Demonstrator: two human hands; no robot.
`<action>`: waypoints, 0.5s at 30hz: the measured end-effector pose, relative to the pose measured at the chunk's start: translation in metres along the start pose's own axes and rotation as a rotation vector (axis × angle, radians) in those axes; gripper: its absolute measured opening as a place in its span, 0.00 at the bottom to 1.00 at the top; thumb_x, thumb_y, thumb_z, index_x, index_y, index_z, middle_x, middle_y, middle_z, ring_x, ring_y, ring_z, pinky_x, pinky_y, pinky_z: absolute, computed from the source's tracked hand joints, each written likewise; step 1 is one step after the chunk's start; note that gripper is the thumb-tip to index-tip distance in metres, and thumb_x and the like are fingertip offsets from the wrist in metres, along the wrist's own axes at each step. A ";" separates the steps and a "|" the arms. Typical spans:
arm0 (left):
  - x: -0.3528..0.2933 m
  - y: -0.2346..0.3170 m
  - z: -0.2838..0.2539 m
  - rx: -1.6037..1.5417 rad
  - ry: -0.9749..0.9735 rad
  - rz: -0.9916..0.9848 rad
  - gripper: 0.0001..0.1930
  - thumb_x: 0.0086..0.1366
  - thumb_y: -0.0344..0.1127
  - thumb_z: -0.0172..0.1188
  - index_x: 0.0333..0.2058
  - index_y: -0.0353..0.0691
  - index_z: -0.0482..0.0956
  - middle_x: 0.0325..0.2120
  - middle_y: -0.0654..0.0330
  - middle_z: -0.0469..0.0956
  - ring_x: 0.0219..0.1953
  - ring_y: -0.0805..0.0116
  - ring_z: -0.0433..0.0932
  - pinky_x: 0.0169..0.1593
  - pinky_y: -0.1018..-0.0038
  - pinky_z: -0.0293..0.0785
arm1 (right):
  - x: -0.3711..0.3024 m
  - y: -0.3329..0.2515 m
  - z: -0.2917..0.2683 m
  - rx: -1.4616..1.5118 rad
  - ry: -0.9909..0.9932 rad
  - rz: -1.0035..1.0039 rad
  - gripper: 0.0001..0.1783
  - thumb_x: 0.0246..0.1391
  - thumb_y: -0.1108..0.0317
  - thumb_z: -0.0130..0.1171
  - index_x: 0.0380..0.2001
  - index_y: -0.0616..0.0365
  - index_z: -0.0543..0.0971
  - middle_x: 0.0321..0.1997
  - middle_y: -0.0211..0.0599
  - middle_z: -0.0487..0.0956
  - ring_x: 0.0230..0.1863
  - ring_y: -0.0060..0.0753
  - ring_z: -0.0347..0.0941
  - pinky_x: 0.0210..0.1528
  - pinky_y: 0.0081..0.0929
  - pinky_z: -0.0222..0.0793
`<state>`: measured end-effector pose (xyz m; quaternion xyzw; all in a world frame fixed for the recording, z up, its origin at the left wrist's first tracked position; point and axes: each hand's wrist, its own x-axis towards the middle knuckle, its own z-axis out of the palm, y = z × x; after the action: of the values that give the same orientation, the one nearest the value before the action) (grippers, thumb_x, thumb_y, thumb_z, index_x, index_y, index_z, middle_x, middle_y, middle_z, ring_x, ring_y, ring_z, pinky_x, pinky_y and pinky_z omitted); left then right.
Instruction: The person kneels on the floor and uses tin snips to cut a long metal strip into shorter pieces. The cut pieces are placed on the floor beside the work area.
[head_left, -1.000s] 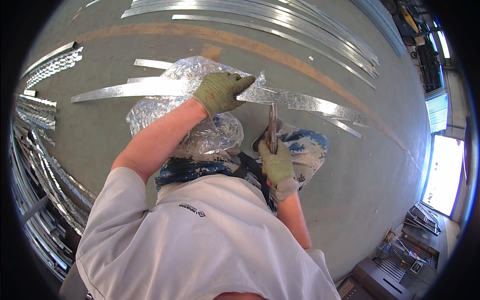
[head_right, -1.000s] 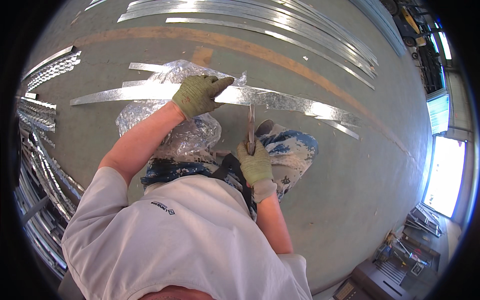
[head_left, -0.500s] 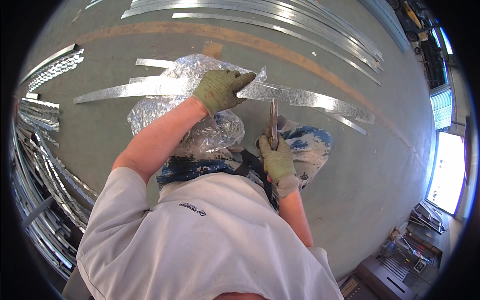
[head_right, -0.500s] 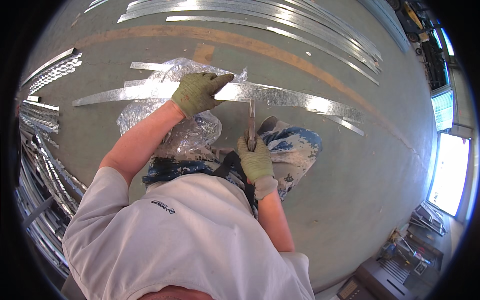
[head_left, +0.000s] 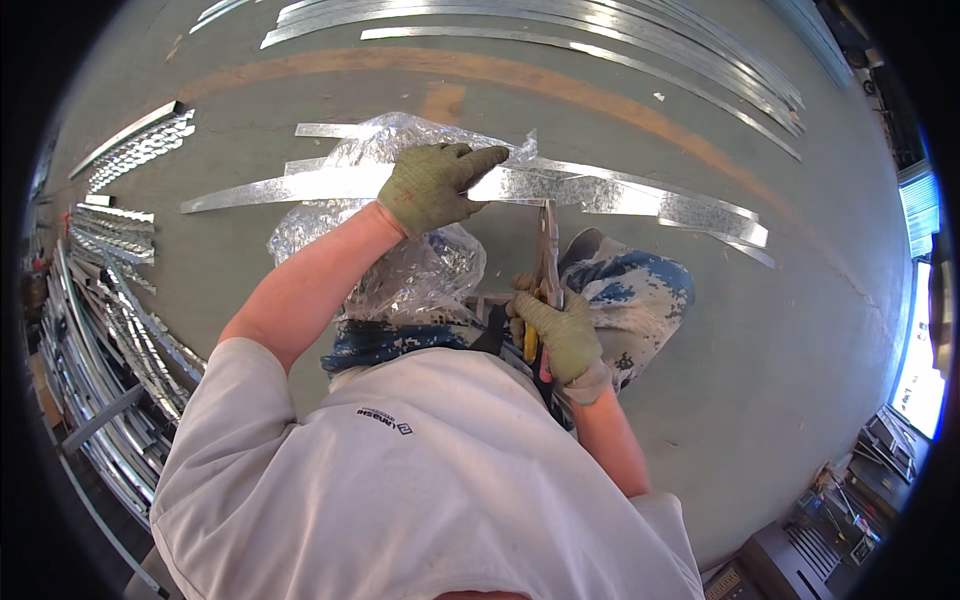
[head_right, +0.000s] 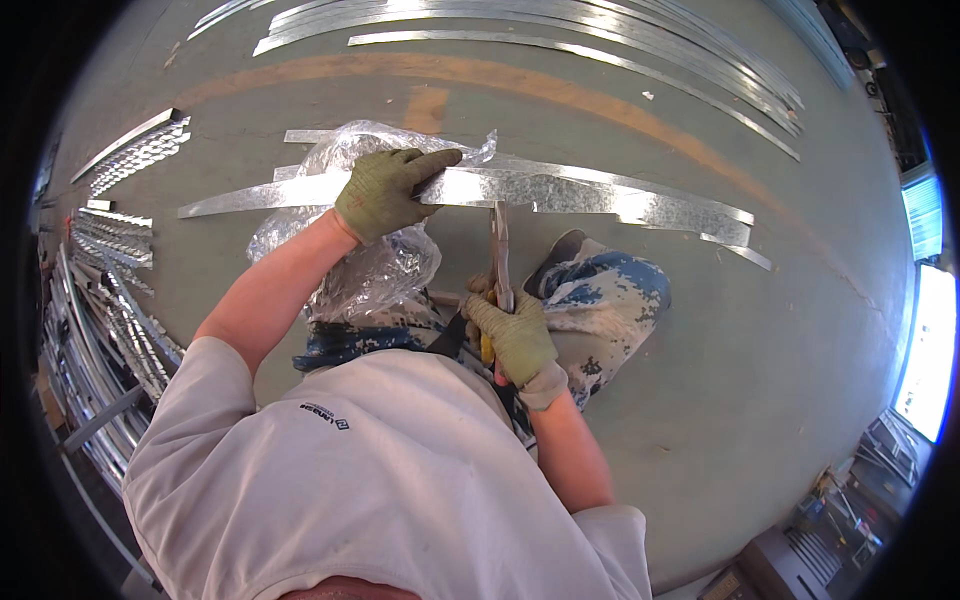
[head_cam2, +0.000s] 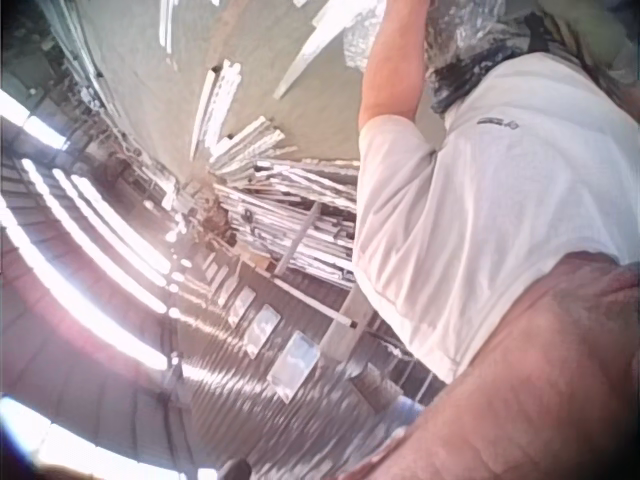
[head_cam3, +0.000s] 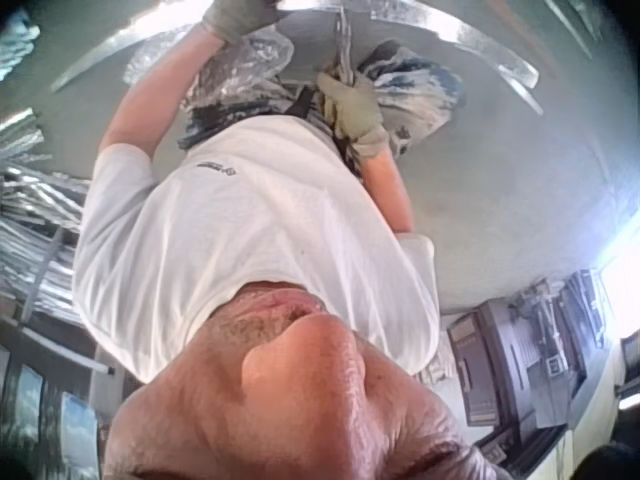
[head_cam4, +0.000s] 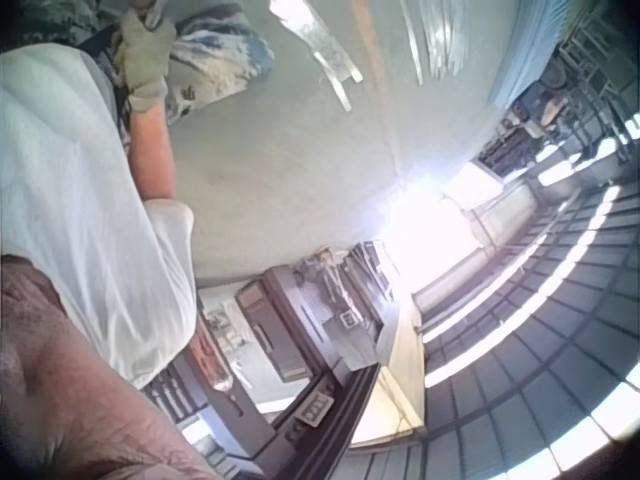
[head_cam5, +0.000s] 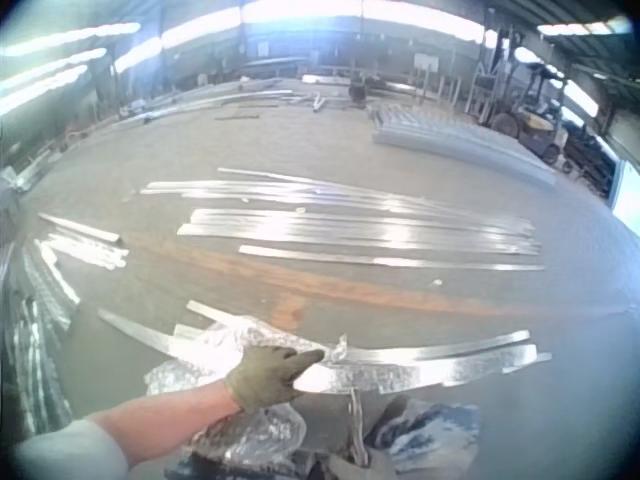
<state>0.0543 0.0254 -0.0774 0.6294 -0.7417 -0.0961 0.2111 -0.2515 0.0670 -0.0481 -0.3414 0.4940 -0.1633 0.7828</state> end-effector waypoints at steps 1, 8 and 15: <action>0.000 0.001 -0.001 -0.014 0.014 0.005 0.38 0.62 0.47 0.81 0.71 0.55 0.82 0.40 0.59 0.90 0.41 0.53 0.90 0.45 0.56 0.87 | -0.001 -0.001 -0.003 0.050 -0.039 0.010 0.18 0.74 0.66 0.71 0.60 0.65 0.85 0.40 0.37 0.87 0.32 0.28 0.82 0.34 0.27 0.77; 0.001 0.007 -0.004 -0.064 -0.037 -0.033 0.37 0.57 0.36 0.84 0.68 0.53 0.86 0.44 0.54 0.91 0.43 0.50 0.90 0.48 0.57 0.88 | 0.010 0.013 -0.025 0.413 -0.372 0.127 0.23 0.74 0.61 0.69 0.63 0.67 0.83 0.45 0.43 0.88 0.34 0.37 0.84 0.34 0.36 0.79; 0.003 0.014 -0.006 -0.055 -0.014 -0.045 0.40 0.54 0.29 0.84 0.68 0.53 0.86 0.45 0.54 0.91 0.44 0.49 0.90 0.49 0.58 0.89 | 0.017 0.032 -0.017 0.896 -0.727 0.134 0.31 0.64 0.58 0.73 0.64 0.66 0.84 0.36 0.44 0.84 0.29 0.45 0.82 0.33 0.46 0.81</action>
<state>0.0443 0.0259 -0.0657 0.6390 -0.7260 -0.1257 0.2209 -0.2610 0.0734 -0.0863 0.0211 0.0968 -0.1789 0.9789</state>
